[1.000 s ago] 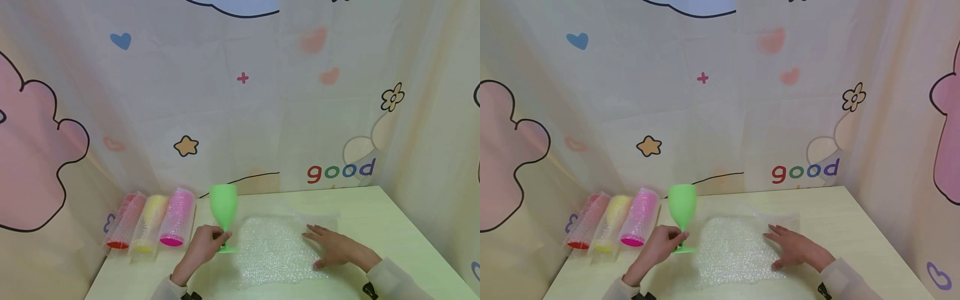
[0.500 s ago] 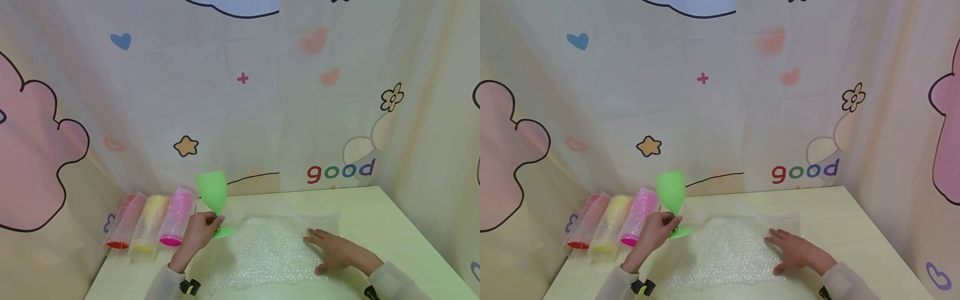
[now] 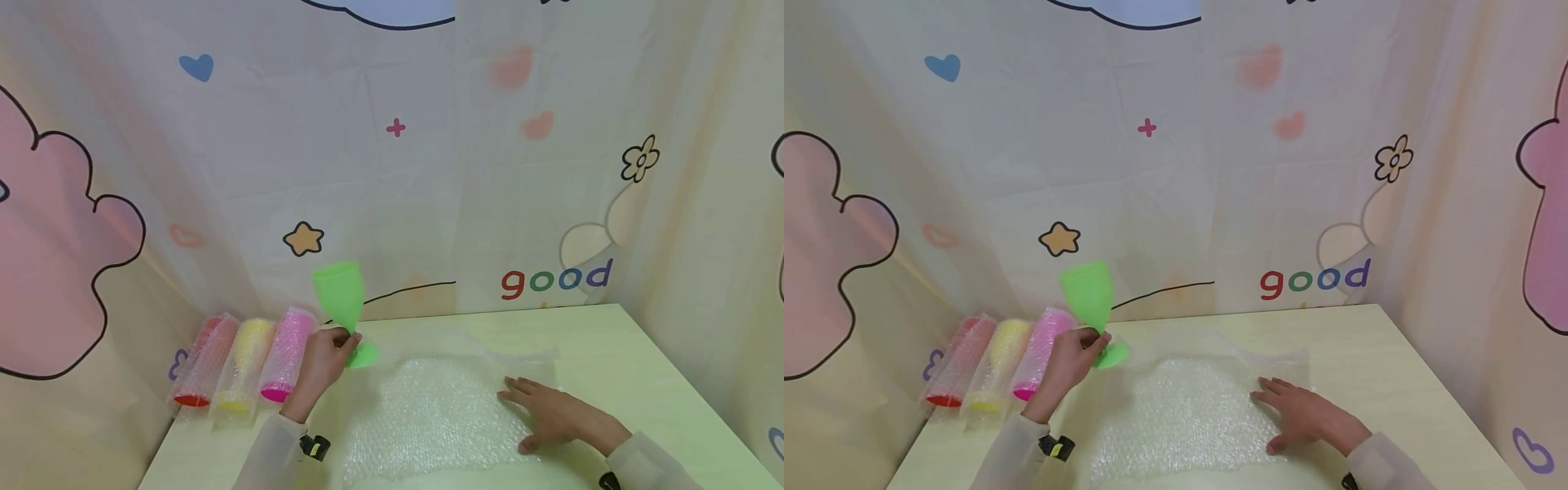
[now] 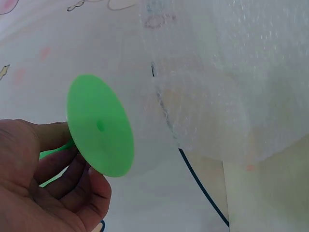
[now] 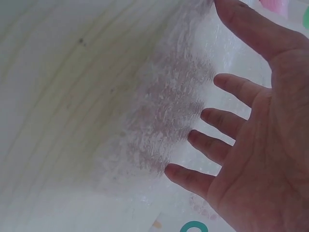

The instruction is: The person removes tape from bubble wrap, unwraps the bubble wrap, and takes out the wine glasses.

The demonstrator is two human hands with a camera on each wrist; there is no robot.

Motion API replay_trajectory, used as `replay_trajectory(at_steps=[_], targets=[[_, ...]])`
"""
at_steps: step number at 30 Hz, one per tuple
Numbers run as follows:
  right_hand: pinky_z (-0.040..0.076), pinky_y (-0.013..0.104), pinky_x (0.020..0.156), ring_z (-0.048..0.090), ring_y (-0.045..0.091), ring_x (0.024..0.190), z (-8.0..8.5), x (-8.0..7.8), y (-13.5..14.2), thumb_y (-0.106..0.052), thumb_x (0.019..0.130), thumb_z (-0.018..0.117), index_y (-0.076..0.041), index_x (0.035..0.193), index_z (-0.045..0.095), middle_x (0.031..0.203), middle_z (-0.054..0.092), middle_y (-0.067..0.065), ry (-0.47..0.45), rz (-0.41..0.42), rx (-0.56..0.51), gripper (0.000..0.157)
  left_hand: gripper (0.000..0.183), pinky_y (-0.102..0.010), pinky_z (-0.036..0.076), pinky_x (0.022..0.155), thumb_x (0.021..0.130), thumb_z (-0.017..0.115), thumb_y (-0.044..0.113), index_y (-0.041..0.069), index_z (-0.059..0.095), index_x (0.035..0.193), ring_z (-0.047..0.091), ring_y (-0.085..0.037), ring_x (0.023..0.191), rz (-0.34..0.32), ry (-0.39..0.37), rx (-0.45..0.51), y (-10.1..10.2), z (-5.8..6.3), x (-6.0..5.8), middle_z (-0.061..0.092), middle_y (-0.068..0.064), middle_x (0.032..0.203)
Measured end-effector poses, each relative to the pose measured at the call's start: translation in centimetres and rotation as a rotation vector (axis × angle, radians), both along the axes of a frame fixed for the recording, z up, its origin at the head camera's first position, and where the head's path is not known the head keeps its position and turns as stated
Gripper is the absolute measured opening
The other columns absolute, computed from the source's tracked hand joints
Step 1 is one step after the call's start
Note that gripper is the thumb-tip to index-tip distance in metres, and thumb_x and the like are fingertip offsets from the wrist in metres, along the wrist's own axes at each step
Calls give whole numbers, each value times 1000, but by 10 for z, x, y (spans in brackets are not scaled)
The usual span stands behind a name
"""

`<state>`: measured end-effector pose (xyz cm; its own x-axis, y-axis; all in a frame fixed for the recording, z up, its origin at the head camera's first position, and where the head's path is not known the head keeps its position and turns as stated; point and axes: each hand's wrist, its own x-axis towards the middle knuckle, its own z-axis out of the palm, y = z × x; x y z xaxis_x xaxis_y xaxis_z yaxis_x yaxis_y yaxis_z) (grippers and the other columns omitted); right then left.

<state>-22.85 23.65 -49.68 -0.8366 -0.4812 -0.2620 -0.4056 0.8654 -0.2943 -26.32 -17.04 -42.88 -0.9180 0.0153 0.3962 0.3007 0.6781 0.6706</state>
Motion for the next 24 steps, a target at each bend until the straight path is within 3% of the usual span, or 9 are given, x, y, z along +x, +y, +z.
replay_trajectory(at_steps=[10, 17, 24], targets=[[31, 60, 106, 25, 33, 142, -3, 3, 4, -60, 62, 73, -29, 142, 39, 155, 26, 3, -11, 2, 5, 92, 19, -23, 43, 51, 85, 66, 23, 8, 71, 75, 53, -10, 54, 73, 36, -41, -1, -4, -23, 69, -5, 67], [31, 60, 106, 25, 33, 142, -6, 2, 6, -62, 61, 73, -31, 141, 39, 155, 25, 2, -9, -2, 10, 93, 20, -29, 53, 58, 83, 69, 23, 3, 73, 82, 65, -18, 64, 97, 35, -29, 3, -5, -38, 73, -10, 77], [30, 60, 106, 24, 33, 142, -8, 3, 6, -63, 61, 72, -32, 141, 38, 156, 24, 2, -16, 0, 2, 93, 22, -27, 52, 54, 85, 67, 23, 2, 73, 85, 64, -17, 61, 97, 6, -15, 4, -18, -54, 72, -12, 77]])
